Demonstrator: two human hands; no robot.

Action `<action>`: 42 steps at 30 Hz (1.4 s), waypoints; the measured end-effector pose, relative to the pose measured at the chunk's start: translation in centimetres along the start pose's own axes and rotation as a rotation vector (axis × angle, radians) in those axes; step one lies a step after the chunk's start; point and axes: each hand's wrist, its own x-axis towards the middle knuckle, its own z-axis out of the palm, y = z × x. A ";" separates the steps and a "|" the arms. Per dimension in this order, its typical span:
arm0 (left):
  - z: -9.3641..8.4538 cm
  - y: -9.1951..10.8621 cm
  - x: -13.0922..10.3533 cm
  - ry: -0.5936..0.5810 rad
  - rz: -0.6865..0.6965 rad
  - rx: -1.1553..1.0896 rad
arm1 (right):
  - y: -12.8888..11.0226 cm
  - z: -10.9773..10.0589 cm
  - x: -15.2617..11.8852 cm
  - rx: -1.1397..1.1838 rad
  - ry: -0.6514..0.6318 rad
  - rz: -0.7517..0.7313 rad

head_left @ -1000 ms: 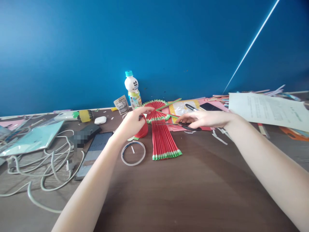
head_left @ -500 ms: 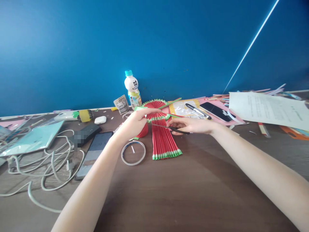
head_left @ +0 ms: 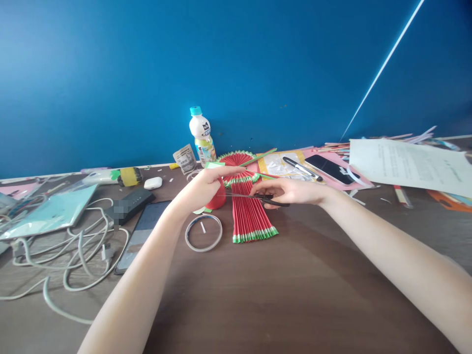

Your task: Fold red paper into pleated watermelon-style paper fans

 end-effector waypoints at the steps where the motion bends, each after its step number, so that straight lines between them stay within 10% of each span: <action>1: 0.0 0.0 0.0 -0.008 0.000 0.007 | 0.0 0.0 0.0 0.003 -0.005 0.001; 14: -1.0 -0.3 -0.1 -0.070 0.031 -0.144 | 1.0 -0.1 0.1 0.128 -0.022 0.005; 42: -0.1 -1.7 0.5 -0.163 0.011 0.244 | 1.3 0.8 0.3 0.317 -0.114 -0.060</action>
